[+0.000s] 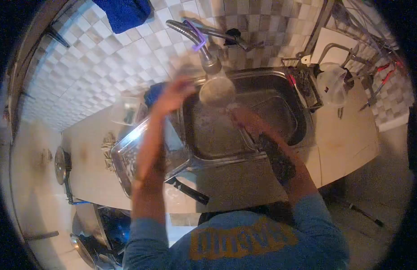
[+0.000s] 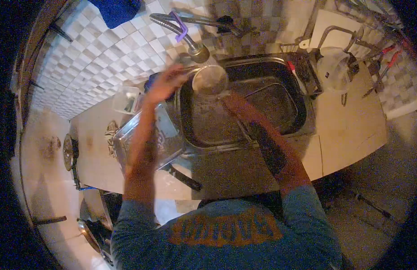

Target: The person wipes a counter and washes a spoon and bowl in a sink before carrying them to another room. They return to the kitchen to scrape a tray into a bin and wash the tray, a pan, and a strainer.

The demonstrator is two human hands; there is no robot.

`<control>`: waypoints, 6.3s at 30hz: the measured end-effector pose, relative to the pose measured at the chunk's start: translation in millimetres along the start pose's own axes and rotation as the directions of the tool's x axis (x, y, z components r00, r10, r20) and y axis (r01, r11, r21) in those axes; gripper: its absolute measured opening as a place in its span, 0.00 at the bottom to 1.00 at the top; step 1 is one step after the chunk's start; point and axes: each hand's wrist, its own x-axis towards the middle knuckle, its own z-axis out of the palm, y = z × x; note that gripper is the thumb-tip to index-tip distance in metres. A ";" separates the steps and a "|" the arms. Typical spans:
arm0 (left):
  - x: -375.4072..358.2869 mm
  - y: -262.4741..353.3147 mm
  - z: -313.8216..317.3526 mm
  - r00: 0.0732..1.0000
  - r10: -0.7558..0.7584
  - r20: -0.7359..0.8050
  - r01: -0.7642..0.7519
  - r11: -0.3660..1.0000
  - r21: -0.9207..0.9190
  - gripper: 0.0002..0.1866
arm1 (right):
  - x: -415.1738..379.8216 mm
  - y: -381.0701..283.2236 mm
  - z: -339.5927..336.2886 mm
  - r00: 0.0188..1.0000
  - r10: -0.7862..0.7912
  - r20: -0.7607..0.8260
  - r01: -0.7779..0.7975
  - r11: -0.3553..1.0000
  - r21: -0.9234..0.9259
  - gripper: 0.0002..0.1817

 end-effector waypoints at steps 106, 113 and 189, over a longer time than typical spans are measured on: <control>3.5 28.7 131.3 0.966 -0.193 -0.171 -0.055 0.494 -0.868 0.04 | 42.4 -18.3 -9.6 0.720 0.146 -0.678 0.182 0.904 0.388 0.18; 2.8 33.1 144.8 0.923 -0.064 -0.379 -0.184 0.791 -0.583 0.17 | 54.1 -29.2 -8.3 0.661 0.276 -0.698 0.320 0.737 0.595 0.16; -58.4 -191.8 338.0 0.551 -0.739 -0.389 0.396 0.641 -0.657 0.27 | 131.8 63.3 -30.8 0.966 0.228 -0.122 -0.075 0.697 0.713 0.24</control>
